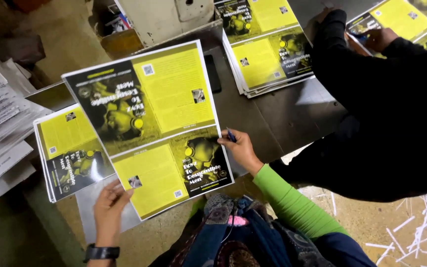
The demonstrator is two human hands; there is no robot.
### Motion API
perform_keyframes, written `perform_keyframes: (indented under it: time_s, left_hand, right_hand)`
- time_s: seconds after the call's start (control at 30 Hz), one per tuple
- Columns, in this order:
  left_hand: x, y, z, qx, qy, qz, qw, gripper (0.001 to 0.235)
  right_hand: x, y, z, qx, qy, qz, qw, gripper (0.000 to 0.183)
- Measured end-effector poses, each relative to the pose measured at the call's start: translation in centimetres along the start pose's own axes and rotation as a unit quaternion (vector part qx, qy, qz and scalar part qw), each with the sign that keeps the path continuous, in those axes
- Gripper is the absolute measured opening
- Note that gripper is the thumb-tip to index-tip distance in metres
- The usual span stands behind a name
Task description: A person is manually aligning printed sheets and using a tool to mark or cut them at a workstation.
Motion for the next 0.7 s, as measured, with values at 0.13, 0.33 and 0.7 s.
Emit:
perform_keyframes:
  time_s: [0.13, 0.33, 0.7]
  left_hand:
    - [-2.1, 5.8, 1.9, 0.042, 0.052, -0.081, 0.994, 0.040]
    - [0.2, 15.4, 4.7, 0.031, -0.033, -0.431, 0.901, 0.020]
    - [-4.5, 5.4, -1.7, -0.120, -0.009, -0.457, 0.881, 0.035]
  right_hand:
    - [-3.1, -2.7, 0.2, 0.022, 0.011, 0.075, 0.997, 0.008]
    - [-6.4, -15.8, -0.5, -0.029, 0.055, 0.262, 0.963, 0.011]
    - [-3.1, 2.7, 1.0, 0.046, -0.014, -0.164, 0.985, 0.029]
Point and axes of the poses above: each hand's wrist, its own x-axis away from the middle knuckle, its own z-axis out of the back of the hand, y = z × x, the point moved 5 cm from there along -x, towards the middle knuckle, and after that the axes turned 7 degrees about z, right-handed, at the moved point
